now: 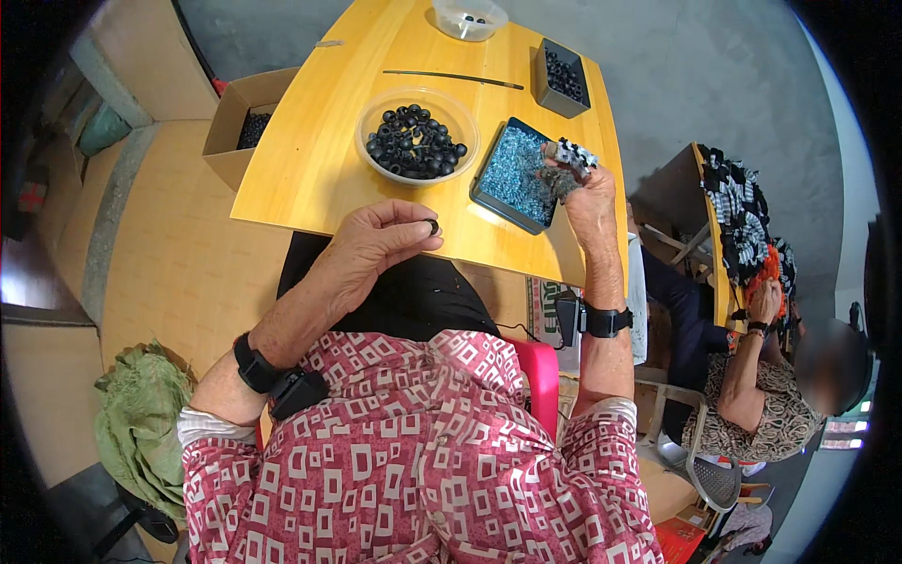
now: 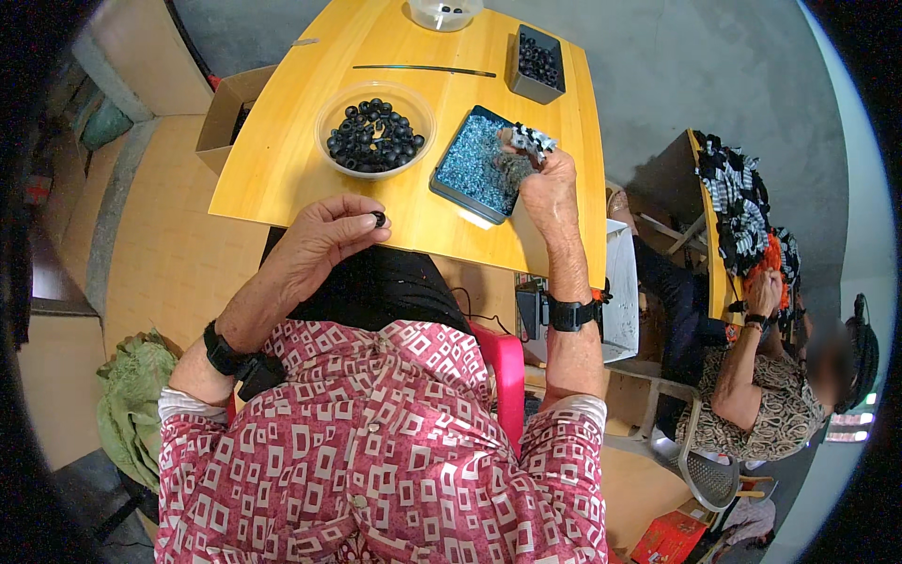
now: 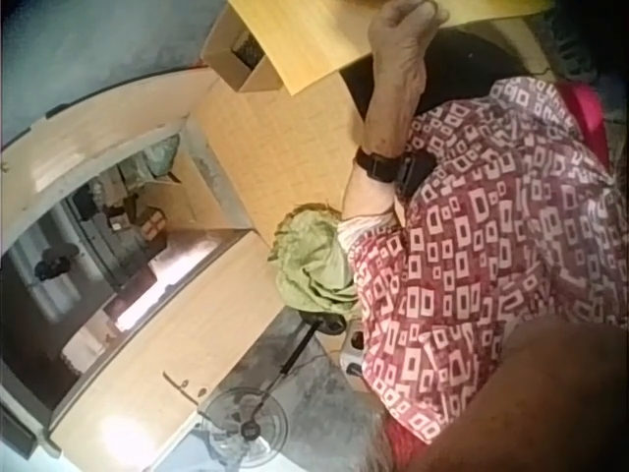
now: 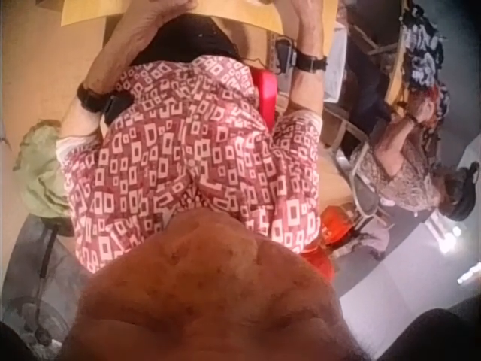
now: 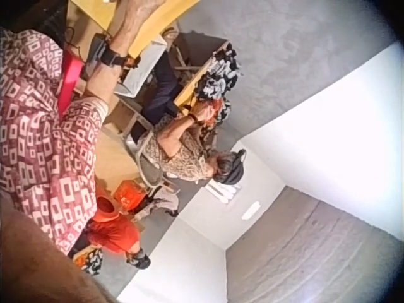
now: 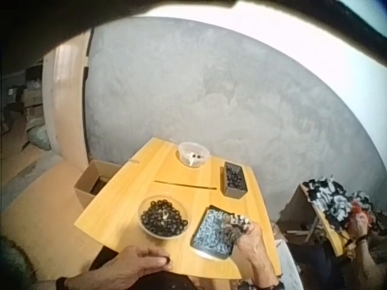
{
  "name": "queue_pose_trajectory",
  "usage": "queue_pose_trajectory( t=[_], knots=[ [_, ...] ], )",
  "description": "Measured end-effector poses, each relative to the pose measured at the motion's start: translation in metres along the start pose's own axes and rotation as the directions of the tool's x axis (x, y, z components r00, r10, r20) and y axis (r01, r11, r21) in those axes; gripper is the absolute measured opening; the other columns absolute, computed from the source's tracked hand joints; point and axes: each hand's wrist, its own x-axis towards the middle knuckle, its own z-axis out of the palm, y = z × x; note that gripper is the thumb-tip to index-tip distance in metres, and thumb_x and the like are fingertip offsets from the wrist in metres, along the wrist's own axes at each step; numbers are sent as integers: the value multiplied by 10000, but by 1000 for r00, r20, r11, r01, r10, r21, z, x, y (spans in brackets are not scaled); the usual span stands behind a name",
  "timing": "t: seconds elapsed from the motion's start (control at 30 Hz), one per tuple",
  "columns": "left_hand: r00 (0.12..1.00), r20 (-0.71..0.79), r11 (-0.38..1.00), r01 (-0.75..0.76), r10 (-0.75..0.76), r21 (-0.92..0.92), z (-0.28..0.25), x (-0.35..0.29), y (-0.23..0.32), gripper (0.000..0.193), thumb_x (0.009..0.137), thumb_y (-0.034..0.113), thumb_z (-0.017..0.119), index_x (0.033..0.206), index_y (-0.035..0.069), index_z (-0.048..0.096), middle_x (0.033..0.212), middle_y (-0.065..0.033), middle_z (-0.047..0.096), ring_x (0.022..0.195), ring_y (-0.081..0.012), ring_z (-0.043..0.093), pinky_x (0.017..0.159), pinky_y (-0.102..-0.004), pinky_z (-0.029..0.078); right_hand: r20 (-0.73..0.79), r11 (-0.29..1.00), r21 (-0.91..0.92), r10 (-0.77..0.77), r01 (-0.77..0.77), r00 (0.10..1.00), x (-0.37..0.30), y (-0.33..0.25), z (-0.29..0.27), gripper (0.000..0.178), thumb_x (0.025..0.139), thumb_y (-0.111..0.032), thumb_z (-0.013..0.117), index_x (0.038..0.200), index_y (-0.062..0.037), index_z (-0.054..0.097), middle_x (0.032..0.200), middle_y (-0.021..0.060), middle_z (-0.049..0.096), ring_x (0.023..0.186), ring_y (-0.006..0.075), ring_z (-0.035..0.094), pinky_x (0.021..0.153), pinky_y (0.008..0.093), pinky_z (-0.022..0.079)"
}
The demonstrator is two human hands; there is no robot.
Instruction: The person assembles small electronic components by hand, inserting small black components into a larger textured electronic housing.
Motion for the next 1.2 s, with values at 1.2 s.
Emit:
queue_pose_trajectory(
  t=[1.2],
  knots=[
    [991,93,994,-102,98,45,20,-16,9,204,831,74,645,1007,-28,635,947,-113,654,824,-187,654,788,-263,526,306,946,-70,-283,318,909,-62,-95,60,213,709,2,720,916,-28,676,845,51,626,770,171,613,691,255,476]
  ],
)
